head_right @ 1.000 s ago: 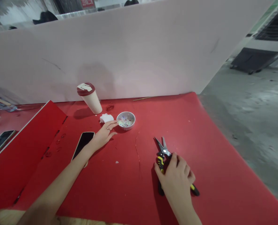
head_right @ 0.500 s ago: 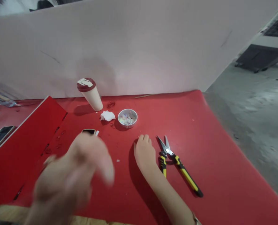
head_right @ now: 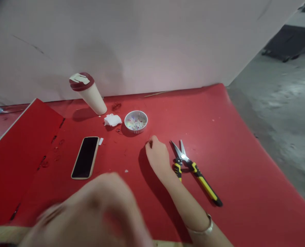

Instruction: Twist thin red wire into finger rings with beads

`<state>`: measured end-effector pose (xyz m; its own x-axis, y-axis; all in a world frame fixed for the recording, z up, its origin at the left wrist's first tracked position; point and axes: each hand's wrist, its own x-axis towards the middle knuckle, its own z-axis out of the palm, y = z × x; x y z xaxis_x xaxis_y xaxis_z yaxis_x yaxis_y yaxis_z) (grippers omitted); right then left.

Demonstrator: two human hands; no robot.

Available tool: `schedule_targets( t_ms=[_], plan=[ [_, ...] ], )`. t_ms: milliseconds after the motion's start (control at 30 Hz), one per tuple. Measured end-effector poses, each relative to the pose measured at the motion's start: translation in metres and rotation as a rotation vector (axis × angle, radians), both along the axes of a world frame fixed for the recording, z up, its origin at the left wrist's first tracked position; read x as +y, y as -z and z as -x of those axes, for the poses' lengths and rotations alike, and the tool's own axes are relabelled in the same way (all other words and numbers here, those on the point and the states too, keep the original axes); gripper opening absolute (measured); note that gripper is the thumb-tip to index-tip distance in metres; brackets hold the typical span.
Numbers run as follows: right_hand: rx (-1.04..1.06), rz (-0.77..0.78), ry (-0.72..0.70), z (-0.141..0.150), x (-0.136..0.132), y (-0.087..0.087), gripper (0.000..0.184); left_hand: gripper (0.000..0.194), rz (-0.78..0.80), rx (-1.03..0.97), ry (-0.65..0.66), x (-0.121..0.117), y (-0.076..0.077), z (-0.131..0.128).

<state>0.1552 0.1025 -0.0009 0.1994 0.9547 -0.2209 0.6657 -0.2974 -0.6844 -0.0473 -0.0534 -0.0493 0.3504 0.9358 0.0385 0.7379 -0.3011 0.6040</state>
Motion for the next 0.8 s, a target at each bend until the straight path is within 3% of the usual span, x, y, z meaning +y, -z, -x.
schedule_targets(
  t_ms=[67,133,233,300,400,500,667,800],
  plan=[
    [0.218,-0.015,-0.025,-0.004,-0.003,0.0,0.015,0.032,0.005,-0.048,-0.014,0.06,-0.033,-0.032],
    [0.488,-0.007,-0.028,-0.004,-0.009,0.002,0.017,0.028,0.133,-0.243,-0.152,0.1,-0.055,-0.053],
    [0.993,0.071,0.016,0.001,-0.019,0.006,0.02,0.021,0.32,-0.415,-0.3,0.13,-0.062,-0.066],
    [1.156,0.096,0.014,0.005,-0.024,0.007,0.02,0.019,0.559,-0.548,-0.268,0.136,-0.054,-0.065],
    [1.084,0.042,-0.007,0.007,-0.027,0.005,0.018,0.027,0.761,-0.718,-0.212,0.137,-0.043,-0.059],
    [1.083,0.035,0.018,0.005,-0.025,0.006,0.016,0.031,0.747,-0.824,-0.175,0.136,-0.042,-0.054],
    [1.379,0.057,0.217,-0.005,-0.018,0.016,0.017,0.032,0.781,-0.864,-0.141,0.137,-0.045,-0.048],
    [1.439,0.027,0.267,-0.012,-0.013,0.016,0.018,0.031,0.795,-0.916,-0.113,0.136,-0.044,-0.043]
  ],
)
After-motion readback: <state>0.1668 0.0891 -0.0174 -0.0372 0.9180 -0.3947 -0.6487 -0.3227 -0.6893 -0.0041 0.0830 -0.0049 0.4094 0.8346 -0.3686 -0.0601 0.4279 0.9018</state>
